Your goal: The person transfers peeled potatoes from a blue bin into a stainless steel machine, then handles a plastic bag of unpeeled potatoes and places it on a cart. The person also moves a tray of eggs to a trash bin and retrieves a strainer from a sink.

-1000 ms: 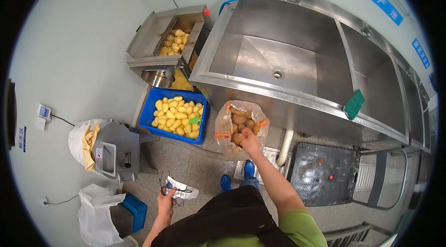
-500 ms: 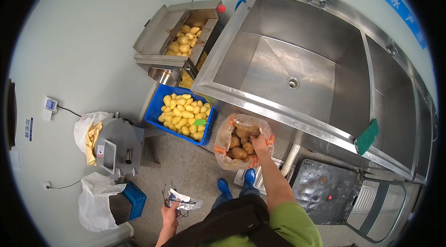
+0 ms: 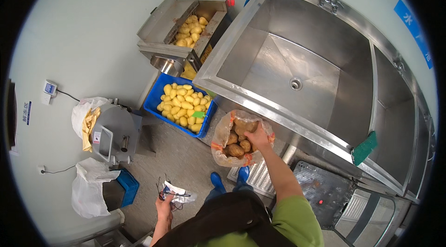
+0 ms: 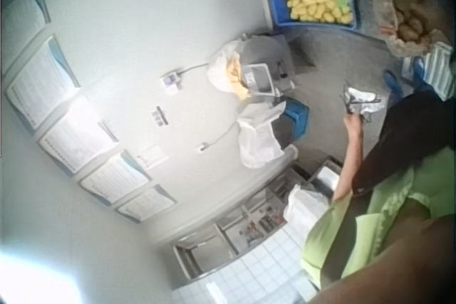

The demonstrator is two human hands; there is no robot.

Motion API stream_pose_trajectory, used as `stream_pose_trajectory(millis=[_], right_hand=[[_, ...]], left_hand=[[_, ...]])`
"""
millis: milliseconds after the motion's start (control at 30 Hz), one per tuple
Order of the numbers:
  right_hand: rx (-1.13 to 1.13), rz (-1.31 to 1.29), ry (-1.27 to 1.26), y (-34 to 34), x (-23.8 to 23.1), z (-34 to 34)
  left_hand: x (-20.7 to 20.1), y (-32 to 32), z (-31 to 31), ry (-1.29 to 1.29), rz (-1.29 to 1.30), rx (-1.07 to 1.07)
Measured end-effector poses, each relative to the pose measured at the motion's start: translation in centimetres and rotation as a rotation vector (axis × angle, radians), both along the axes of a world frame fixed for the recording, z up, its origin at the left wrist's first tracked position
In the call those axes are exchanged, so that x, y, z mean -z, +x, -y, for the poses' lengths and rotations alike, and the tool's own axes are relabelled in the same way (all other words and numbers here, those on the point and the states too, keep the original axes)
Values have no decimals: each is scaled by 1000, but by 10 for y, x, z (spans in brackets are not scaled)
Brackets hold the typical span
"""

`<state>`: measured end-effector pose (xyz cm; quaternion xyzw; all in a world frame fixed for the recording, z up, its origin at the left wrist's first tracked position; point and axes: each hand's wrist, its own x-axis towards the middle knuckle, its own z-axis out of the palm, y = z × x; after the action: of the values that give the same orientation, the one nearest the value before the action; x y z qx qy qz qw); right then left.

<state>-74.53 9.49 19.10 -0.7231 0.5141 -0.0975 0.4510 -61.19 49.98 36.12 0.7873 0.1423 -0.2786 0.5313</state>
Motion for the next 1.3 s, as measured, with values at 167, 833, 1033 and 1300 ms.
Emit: stream_pose_trajectory(millis=[167,833,1033,1300], right_hand=[[136,289,737,-40,-16,1],[443,499,1015,-73,-85,-48],[489,124,645,-85,-52,-46],[627,401,868,-32,-31,-46]], left_hand=[[13,15,12,-39,-9,51],[13,147,74,-60,-30,191],[30,162,63,-89,-16,209],[36,152,67,-40,-35,238]])
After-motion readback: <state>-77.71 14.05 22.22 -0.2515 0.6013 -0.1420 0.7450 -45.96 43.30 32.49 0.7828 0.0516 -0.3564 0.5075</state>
